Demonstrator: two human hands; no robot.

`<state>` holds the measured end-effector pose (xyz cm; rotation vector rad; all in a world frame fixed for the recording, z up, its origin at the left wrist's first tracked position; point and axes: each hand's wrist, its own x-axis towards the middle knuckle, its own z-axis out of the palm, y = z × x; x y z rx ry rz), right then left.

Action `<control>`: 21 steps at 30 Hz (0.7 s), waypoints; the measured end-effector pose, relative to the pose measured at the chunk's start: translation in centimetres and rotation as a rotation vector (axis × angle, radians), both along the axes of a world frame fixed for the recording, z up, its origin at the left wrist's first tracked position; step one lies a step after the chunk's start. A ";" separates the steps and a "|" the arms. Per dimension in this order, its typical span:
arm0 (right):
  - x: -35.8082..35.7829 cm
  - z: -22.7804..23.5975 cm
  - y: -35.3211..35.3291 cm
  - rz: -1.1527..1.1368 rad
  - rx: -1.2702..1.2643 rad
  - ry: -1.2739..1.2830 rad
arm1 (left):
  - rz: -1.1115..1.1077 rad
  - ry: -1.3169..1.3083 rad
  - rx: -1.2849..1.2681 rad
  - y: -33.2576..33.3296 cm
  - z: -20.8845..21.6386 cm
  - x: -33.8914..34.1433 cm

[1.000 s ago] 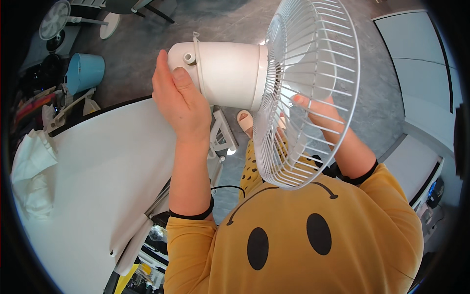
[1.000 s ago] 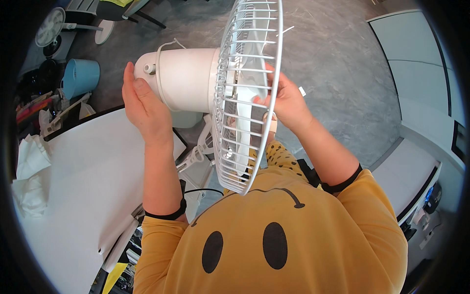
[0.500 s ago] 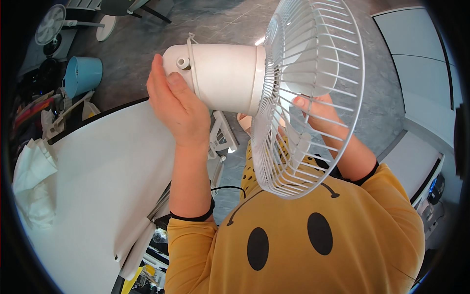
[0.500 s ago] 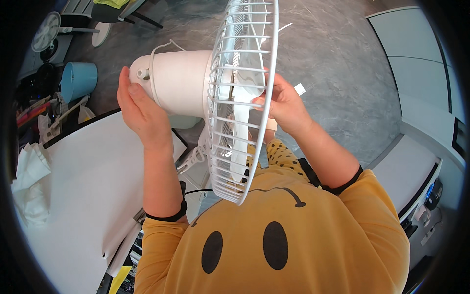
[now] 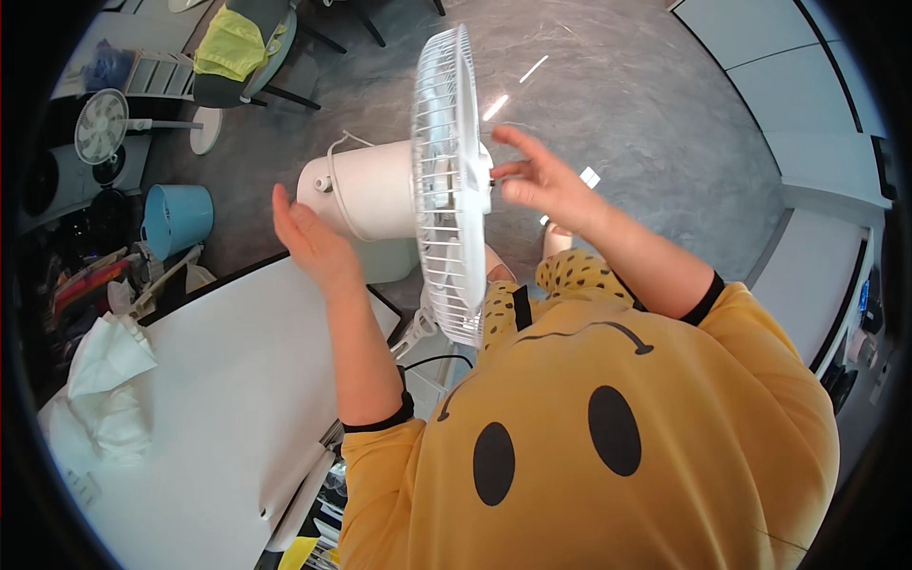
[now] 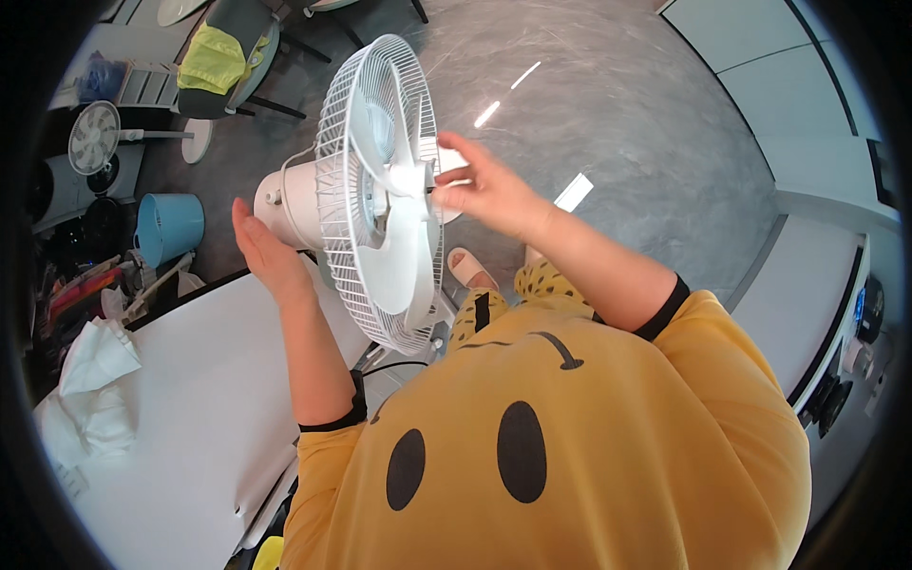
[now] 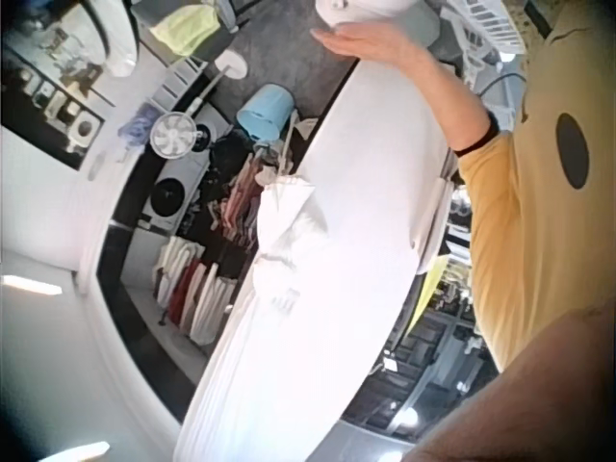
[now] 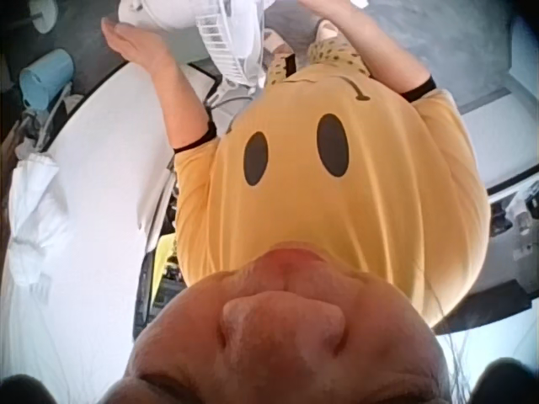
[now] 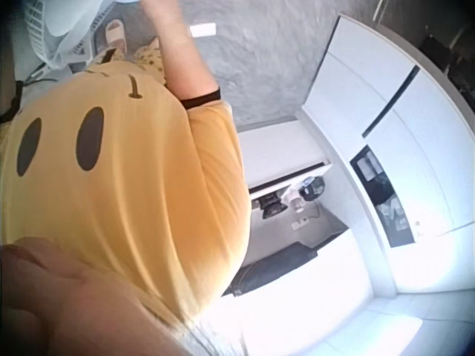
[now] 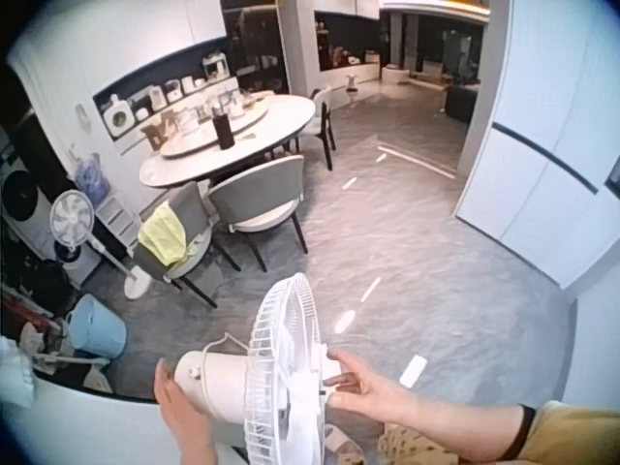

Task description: The user is assembling a small white electric fan by attaching the back grill and blades.

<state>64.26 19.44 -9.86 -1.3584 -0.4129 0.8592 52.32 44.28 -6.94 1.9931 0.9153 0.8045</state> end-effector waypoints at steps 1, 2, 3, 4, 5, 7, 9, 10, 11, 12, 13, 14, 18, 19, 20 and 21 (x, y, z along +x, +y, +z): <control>1.3 0.2 -1.5 -0.037 -0.053 -0.058 | 0.032 0.014 0.023 -0.7 0.3 0.0; 2.5 0.2 -2.9 -0.127 -0.101 -0.010 | 0.024 0.019 0.038 -0.7 1.0 -0.3; 4.2 -1.0 -4.8 -0.127 -0.155 0.008 | 0.038 0.100 0.148 -0.9 1.8 -0.7; 5.9 -2.1 -7.1 -0.122 -0.209 0.025 | 0.055 0.180 0.258 -1.3 2.8 -1.1; 7.4 -2.6 -9.3 -0.120 -0.314 0.010 | 0.058 0.188 0.275 -2.2 4.0 -1.3; 10.0 -3.3 -13.6 -0.108 -0.471 -0.044 | 0.048 0.076 0.110 -4.5 7.0 -1.7; 12.2 -5.6 -18.5 -0.087 -0.560 -0.079 | 0.019 0.020 0.108 -6.5 8.7 -2.3; 13.5 -6.9 -20.3 -0.065 -0.585 -0.084 | 0.036 0.023 0.092 -7.8 9.5 -2.5; 14.5 -6.5 -21.2 -0.032 -0.646 -0.051 | 0.051 0.028 0.077 -9.1 10.0 -2.9; 16.0 -6.3 -22.0 0.025 -0.703 -0.027 | 0.056 0.052 0.074 -10.6 10.7 -2.9; 17.6 -6.4 -22.6 0.063 -0.715 -0.033 | 0.058 0.074 0.069 -12.1 11.2 -2.6; 19.2 -7.0 -22.9 0.072 -0.698 -0.081 | 0.047 0.098 0.122 -13.4 11.5 -2.3; 24.5 -3.7 -19.0 -0.067 -0.527 -0.190 | 0.076 0.212 0.313 -16.8 14.3 -1.6; 25.9 -3.6 -17.5 -0.060 -0.462 -0.209 | 0.086 0.192 0.324 -17.2 14.8 -1.7; 27.1 -2.9 -15.6 -0.049 -0.398 -0.225 | 0.112 0.208 0.349 -17.4 15.0 -1.9; 28.2 -2.0 -13.8 -0.047 -0.386 -0.242 | 0.138 0.226 0.371 -17.4 15.1 -2.1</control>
